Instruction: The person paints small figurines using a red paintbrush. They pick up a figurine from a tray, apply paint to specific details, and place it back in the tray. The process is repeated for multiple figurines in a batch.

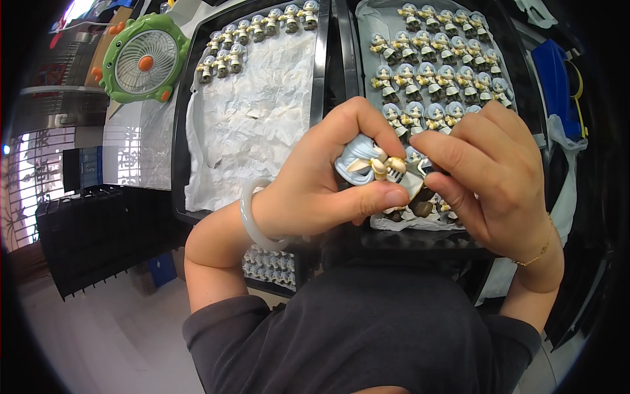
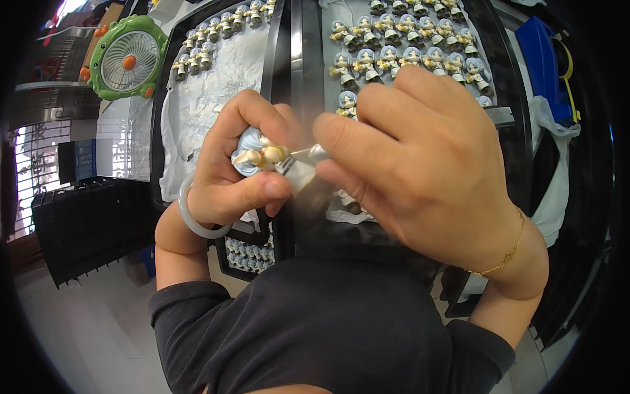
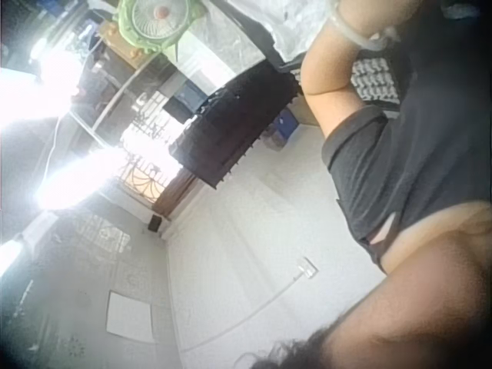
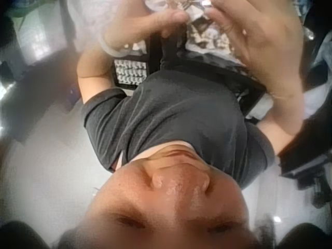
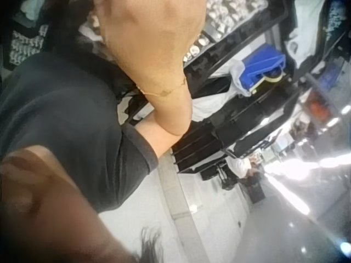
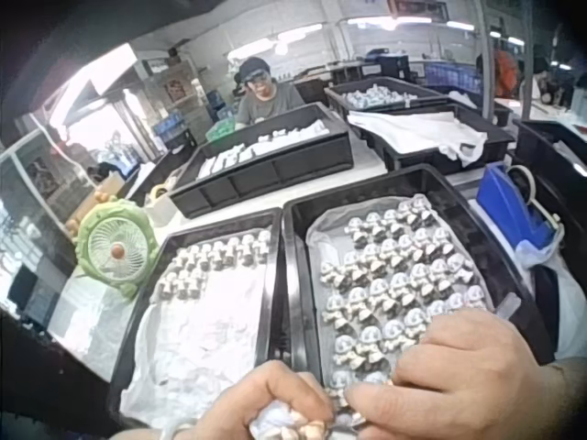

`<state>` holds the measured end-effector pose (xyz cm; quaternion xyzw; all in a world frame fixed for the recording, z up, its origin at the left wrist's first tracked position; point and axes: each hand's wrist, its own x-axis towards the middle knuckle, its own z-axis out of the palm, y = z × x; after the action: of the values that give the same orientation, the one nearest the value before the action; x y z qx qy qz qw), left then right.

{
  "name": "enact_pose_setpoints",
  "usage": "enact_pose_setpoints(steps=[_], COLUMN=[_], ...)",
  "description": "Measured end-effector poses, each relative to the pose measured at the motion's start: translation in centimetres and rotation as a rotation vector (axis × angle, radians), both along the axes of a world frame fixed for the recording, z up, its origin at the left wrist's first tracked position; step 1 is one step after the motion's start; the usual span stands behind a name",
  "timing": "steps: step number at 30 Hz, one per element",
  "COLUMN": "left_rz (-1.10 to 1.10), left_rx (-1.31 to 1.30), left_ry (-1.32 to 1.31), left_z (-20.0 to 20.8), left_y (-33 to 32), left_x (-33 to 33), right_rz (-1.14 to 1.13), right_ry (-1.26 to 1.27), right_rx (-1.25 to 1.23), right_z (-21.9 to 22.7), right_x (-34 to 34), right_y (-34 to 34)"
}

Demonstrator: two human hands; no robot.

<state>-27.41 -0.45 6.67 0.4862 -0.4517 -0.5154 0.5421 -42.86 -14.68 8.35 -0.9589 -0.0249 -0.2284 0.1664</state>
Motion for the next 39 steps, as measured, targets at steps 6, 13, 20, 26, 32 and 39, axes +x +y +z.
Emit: enact_pose_setpoints(steps=[6, 13, 20, 26, 32, 39], left_rz=[0.080, 0.051, -0.027, 0.006, -0.073, 0.032], left_rx=[-0.025, -0.202, -0.121, -0.052, -0.037, -0.121], left_ry=[0.215, 0.072, 0.272, 0.344, 0.313, -0.097], left_z=[-0.2, -1.0, -0.5, -0.8, -1.2, -0.3], left_y=[-0.2, -0.3, -0.2, -0.1, 0.0, -0.1], left_x=[-0.1, 0.0, -0.6, -1.1, -0.7, -0.5], right_rz=[-0.103, 0.054, 0.150, 0.158, 0.172, 0.141], right_ry=[-0.063, 0.183, 0.149, 0.109, 0.132, -0.038], right_rx=[0.477, 1.161, 1.067, 1.081, 1.046, 0.565], right_z=[0.6, 0.8, -0.2, -0.8, -0.4, -0.7], right_x=[-1.0, -1.0, -0.6, -0.1, -0.2, -0.2], right_y=[0.2, 1.1, 0.3, 0.3, 0.0, -0.3])
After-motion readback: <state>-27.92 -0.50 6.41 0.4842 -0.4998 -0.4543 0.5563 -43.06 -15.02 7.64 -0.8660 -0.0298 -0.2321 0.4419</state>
